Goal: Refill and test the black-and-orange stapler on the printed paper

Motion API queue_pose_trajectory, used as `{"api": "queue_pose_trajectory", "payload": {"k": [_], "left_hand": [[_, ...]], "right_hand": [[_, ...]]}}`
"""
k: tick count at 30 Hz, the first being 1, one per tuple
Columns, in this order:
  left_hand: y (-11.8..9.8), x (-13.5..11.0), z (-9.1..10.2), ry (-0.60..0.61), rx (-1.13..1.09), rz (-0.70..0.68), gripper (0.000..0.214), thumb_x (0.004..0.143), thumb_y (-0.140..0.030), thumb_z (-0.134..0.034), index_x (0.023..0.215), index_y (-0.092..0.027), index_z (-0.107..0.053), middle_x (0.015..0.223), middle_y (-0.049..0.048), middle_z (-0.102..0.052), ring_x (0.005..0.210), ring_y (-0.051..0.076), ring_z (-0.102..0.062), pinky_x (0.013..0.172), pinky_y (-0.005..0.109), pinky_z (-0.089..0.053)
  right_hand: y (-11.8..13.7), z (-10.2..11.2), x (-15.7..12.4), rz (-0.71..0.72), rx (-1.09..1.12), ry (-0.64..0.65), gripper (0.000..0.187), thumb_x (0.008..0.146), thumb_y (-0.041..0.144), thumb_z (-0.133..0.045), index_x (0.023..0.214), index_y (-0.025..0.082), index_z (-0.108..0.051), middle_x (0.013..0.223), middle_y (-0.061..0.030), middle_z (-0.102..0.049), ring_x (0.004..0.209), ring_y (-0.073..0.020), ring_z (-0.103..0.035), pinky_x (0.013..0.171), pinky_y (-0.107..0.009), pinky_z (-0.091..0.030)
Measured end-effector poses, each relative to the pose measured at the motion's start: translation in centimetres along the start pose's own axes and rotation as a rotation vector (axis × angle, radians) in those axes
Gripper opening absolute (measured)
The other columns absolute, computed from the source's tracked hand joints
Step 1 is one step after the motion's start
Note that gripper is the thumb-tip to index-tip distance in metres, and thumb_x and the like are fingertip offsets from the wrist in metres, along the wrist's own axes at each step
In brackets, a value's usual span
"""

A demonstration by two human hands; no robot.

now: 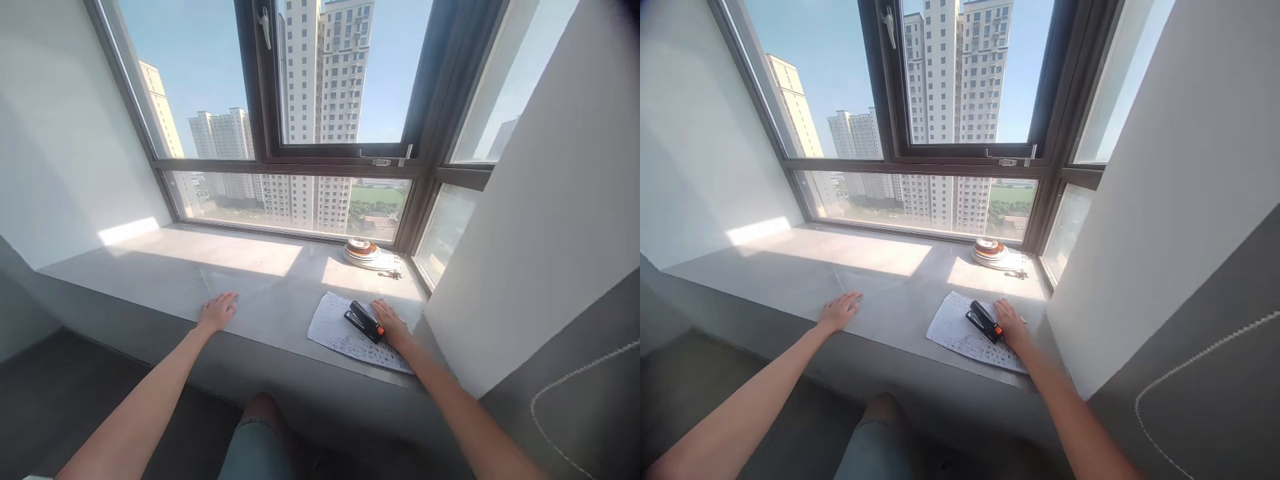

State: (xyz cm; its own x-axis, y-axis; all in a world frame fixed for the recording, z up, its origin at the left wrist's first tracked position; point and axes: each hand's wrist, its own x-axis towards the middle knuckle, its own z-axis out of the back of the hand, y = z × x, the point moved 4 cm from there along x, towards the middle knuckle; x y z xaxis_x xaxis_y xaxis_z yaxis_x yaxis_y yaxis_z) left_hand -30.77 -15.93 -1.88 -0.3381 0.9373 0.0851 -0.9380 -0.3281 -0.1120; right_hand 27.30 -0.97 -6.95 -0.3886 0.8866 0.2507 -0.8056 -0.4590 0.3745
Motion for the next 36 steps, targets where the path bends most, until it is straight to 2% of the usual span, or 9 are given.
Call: {"api": "queue_pose_trajectory", "payload": {"k": [2,4,7,11,15,18,25,29,36], "left_hand": [[-0.5,-0.3,-0.1,-0.013,-0.014,0.022,0.058,0.102,-0.042,-0.027,0.155,-0.032,-0.05,0.167,0.0052,-0.041,0.153,0.033,-0.037,0.123,0.062,-0.027],[-1.0,-0.4,-0.3,0.012,-0.038,0.013,0.058,0.103,-0.045,-0.026,0.155,-0.033,-0.048,0.168,0.0045,-0.04,0.153,0.033,-0.036,0.123,0.062,-0.026],[-1.1,-0.8,-0.4,0.013,-0.059,0.017,0.058,0.104,-0.047,-0.025,0.155,-0.035,-0.048,0.168,0.0034,-0.039,0.153,0.032,-0.035,0.124,0.061,-0.024],[-0.9,-1.1,-0.4,-0.017,-0.07,0.023,0.055,0.104,-0.046,-0.026,0.152,-0.036,-0.051,0.167,0.0029,-0.042,0.152,0.031,-0.036,0.125,0.06,-0.023],[-0.5,-0.8,-0.9,-0.032,-0.079,0.001,0.054,0.104,-0.039,-0.026,0.151,-0.035,-0.052,0.165,0.0036,-0.044,0.152,0.031,-0.036,0.124,0.06,-0.023],[0.0,-0.4,-1.4,-0.049,-0.084,-0.005,0.054,0.105,-0.033,-0.026,0.151,-0.036,-0.052,0.164,0.0035,-0.046,0.151,0.03,-0.038,0.124,0.057,-0.024],[0.0,-0.4,-1.3,-0.054,-0.103,0.0,0.053,0.104,-0.03,-0.026,0.149,-0.036,-0.053,0.163,0.0039,-0.047,0.149,0.029,-0.039,0.123,0.057,-0.023],[-0.1,-0.4,-1.2,-0.048,-0.109,0.009,0.053,0.103,-0.03,-0.027,0.149,-0.035,-0.053,0.163,0.0042,-0.047,0.15,0.03,-0.037,0.123,0.057,-0.022],[0.0,-0.5,-1.0,-0.049,-0.107,0.001,0.054,0.104,-0.031,-0.026,0.149,-0.036,-0.053,0.163,0.0036,-0.047,0.149,0.03,-0.04,0.122,0.056,-0.025]], "right_hand": [[2.3,-1.1,1.3,0.058,0.013,0.014,0.05,0.105,0.024,-0.031,0.145,0.016,-0.06,0.155,-0.0157,-0.054,0.149,-0.0268,-0.045,0.125,-0.046,-0.035],[5.8,-2.4,2.6,0.125,0.034,0.037,0.05,0.106,0.024,-0.031,0.147,0.017,-0.058,0.156,-0.0142,-0.053,0.149,-0.0259,-0.044,0.125,-0.045,-0.034],[12.6,-4.9,4.7,0.181,0.045,0.095,0.048,0.106,0.021,-0.031,0.147,0.019,-0.057,0.159,-0.0121,-0.051,0.152,-0.0251,-0.041,0.126,-0.046,-0.031],[21.4,-8.1,7.4,0.222,0.027,0.167,0.049,0.103,0.011,-0.033,0.144,0.024,-0.058,0.161,-0.0102,-0.048,0.155,-0.0259,-0.036,0.126,-0.057,-0.023],[26.3,-9.7,9.1,0.285,0.068,0.2,0.05,0.102,0.007,-0.033,0.144,0.025,-0.054,0.163,-0.0103,-0.046,0.155,-0.0233,-0.035,0.125,-0.06,-0.02],[27.0,-9.9,9.5,0.313,0.121,0.198,0.05,0.101,0.006,-0.034,0.143,0.025,-0.054,0.162,-0.0091,-0.048,0.154,-0.0214,-0.036,0.125,-0.058,-0.019],[25.6,-9.7,9.7,0.305,0.253,0.172,0.044,0.096,0.003,-0.04,0.126,0.026,-0.063,0.159,-0.0052,-0.051,0.155,-0.0238,-0.035,0.124,-0.057,-0.025],[25.6,-9.4,9.7,0.305,0.265,0.166,0.042,0.096,0.004,-0.043,0.124,0.027,-0.064,0.159,-0.0037,-0.052,0.154,-0.0236,-0.037,0.124,-0.053,-0.028],[24.8,-8.9,8.5,0.281,0.257,0.141,0.042,0.097,0.006,-0.042,0.125,0.025,-0.066,0.163,-0.0038,-0.046,0.158,-0.0245,-0.028,0.125,-0.054,-0.028]]}}
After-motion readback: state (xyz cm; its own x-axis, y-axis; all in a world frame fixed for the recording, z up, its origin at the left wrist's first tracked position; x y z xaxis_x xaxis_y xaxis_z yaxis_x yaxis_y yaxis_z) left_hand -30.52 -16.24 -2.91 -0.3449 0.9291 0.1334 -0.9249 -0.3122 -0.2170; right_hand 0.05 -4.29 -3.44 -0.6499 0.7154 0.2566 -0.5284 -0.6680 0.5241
